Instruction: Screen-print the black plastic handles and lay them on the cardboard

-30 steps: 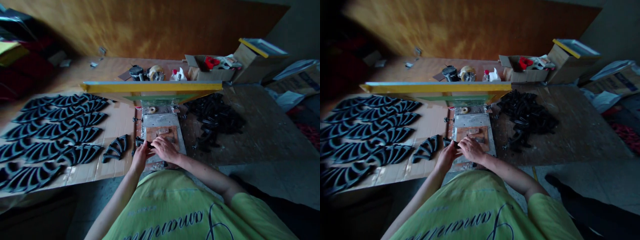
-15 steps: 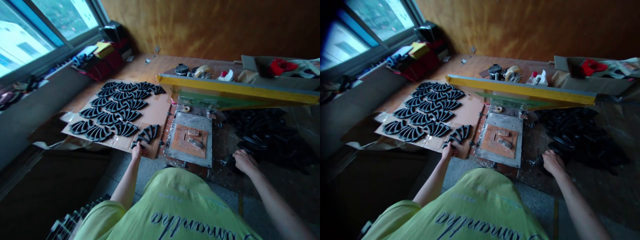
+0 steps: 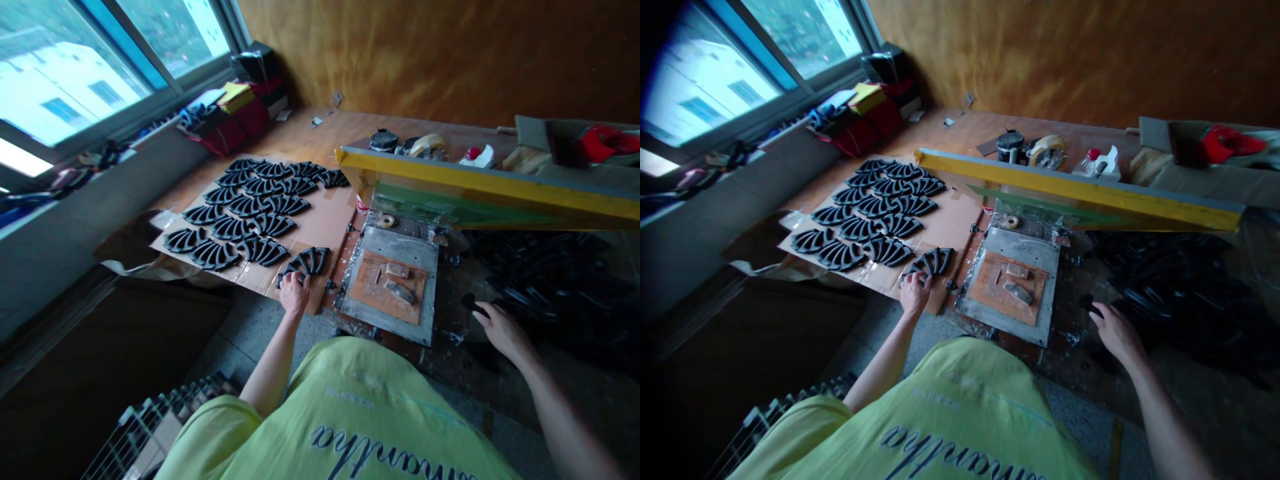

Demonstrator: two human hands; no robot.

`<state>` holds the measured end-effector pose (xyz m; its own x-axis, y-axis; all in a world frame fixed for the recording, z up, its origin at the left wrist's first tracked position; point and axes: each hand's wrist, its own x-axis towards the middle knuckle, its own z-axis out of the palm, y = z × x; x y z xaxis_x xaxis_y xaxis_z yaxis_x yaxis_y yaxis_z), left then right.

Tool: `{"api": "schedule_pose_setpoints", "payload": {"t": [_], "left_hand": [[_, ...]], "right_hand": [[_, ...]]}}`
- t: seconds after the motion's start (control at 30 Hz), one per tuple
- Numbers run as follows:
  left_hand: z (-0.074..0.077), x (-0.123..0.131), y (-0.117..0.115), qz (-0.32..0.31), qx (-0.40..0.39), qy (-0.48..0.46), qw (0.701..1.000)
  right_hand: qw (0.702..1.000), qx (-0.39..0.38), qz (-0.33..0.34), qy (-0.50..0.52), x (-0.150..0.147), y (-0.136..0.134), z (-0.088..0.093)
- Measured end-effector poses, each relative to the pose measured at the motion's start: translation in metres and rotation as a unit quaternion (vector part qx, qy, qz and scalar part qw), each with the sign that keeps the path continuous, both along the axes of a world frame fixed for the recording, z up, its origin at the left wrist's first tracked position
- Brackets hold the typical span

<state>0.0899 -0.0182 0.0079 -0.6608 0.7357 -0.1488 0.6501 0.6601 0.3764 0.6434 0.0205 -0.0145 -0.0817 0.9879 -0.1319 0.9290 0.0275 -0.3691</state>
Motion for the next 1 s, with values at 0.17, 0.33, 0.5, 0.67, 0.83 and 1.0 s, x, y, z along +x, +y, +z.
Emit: {"api": "schedule_pose_setpoints", "payload": {"t": [0.17,0.33,0.5,0.67,0.83,1.0], "left_hand": [[-0.010,0.033,0.022,-0.037,-0.047,0.025,0.998],[-0.017,0.038,0.047,0.012,-0.067,0.031,0.997],[-0.015,0.031,0.050,0.002,-0.052,0.045,0.998],[-0.007,0.020,0.033,-0.045,-0.036,0.046,0.997],[0.005,0.004,0.057,-0.099,0.015,0.094,0.991],[0.028,-0.010,0.148,-0.168,0.041,0.095,0.980]], "right_hand": [[0.980,0.060,-0.074,0.176,-0.066,0.008,0.025],[0.958,0.128,-0.004,0.258,-0.140,0.015,0.051],[0.956,0.146,0.098,0.236,-0.193,0.025,0.049],[0.966,0.178,0.159,0.103,-0.215,0.027,0.040],[0.960,0.210,0.176,0.062,-0.220,0.028,0.038],[0.960,0.225,0.142,0.085,-0.221,0.027,0.032]]}}
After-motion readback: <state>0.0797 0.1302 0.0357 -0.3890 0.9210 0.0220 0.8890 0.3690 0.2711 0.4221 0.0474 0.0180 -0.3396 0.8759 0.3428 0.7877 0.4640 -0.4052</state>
